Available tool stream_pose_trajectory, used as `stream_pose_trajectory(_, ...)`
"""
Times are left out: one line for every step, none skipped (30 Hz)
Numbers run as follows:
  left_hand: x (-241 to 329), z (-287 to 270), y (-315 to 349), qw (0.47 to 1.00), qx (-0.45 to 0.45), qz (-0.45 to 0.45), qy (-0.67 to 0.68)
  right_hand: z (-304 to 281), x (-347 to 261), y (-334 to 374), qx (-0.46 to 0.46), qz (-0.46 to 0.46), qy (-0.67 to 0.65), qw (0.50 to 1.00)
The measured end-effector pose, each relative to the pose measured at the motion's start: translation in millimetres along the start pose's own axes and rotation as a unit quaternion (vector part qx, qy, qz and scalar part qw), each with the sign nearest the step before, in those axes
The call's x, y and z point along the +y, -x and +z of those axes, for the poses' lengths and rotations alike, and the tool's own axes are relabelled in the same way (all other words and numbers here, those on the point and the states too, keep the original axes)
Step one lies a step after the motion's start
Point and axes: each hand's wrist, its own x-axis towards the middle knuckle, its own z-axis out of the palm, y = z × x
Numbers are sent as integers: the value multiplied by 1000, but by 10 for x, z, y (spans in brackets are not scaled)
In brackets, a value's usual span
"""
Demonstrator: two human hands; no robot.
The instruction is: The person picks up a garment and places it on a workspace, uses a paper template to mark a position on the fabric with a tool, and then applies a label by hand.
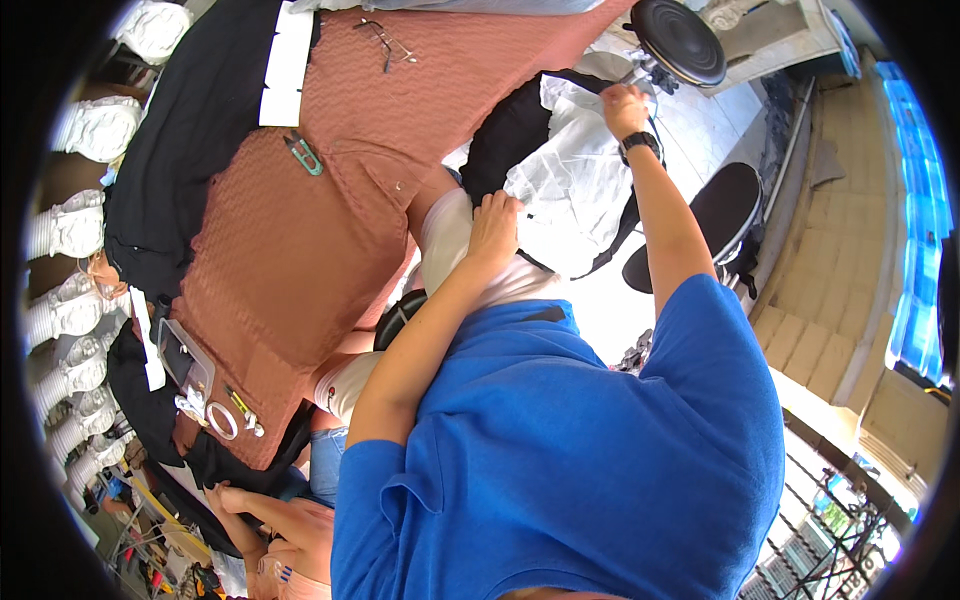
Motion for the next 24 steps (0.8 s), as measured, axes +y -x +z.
stream_pose_trajectory(-25, -44, -33, 999, 15, 3, 28, 22, 76, -33, 42, 21, -18, 999)
stream_pose_trajectory(-36, -89, -51, 998, 30, 4, 56, 15, 103, -32, 80, 41, -35, 995)
stream_pose_trajectory(-46, -132, -91, 998, 49, 8, 39, 9, 123, -44, 77, 55, -17, 995)
stream_pose_trajectory(-33, -166, -122, 998, 66, 12, 21, -32, 120, -22, 73, 71, 2, 995)
stream_pose_trajectory(-26, -182, -128, 996, 82, 17, 4, -52, 92, -8, 33, 80, 8, 996)
stream_pose_trajectory(-26, -175, -89, 997, 75, 14, 11, -41, 38, 33, 62, 36, -14, 997)
stream_pose_trajectory(-8, -175, -73, 997, 68, 16, 18, -49, -14, 48, 93, -6, -36, 995)
stream_pose_trajectory(8, -175, -70, 998, 61, 17, 25, -50, -73, 64, 124, -48, -57, 989)
stream_pose_trajectory(19, -176, -90, 997, 65, 3, 49, -46, -150, 32, 86, -71, -39, 993)
stream_pose_trajectory(21, -179, -83, 996, 56, -7, 68, -16, -196, 8, 45, -78, -40, 995)
stream_pose_trajectory(18, -187, -82, 995, 48, -18, 87, -24, -196, -4, -4, -79, -14, 997)
stream_pose_trajectory(17, -195, -71, 993, 39, -28, 105, -35, -190, 0, -53, -80, 13, 995)
stream_pose_trajectory(-17, -187, -73, 992, 39, -27, 114, 3, -149, -23, 5, -44, -8, 999)
stream_pose_trajectory(-55, -185, -69, 991, 39, -25, 122, 39, -102, -23, 63, -8, -28, 998)
stream_pose_trajectory(-81, -173, -75, 990, 39, -23, 131, 50, -34, -35, 121, 29, -49, 991)
stream_pose_trajectory(-73, -183, -62, 992, 46, -17, 119, -13, 8, -16, 127, 43, -61, 989)
stream_pose_trajectory(-67, -193, -75, 993, 53, -9, 107, -32, -6, -27, 111, 63, -42, 991)
stream_pose_trajectory(-60, -207, -87, 994, 59, -1, 94, -55, -16, -33, 95, 84, -22, 992)
stream_pose_trajectory(-93, -190, -101, 999, -1, -21, 48, -93, -58, 0, 87, 78, -35, 993)
stream_pose_trajectory(-54, -201, -124, 999, 36, -8, -1, -149, -98, 11, 134, 66, -44, 988)
stream_pose_trajectory(22, -189, -121, 996, 74, 5, -49, -215, -122, 52, 182, 54, -52, 980)
stream_pose_trajectory(101, -191, -84, 989, 113, 14, -98, -292, -188, 132, 227, 39, -63, 971)
stream_pose_trajectory(150, -205, -32, 989, 99, 49, -97, -423, -383, 280, 228, 12, -75, 971)
stream_pose_trajectory(215, -207, -10, 988, 58, 82, -114, -453, -515, 457, 214, 7, -60, 975)
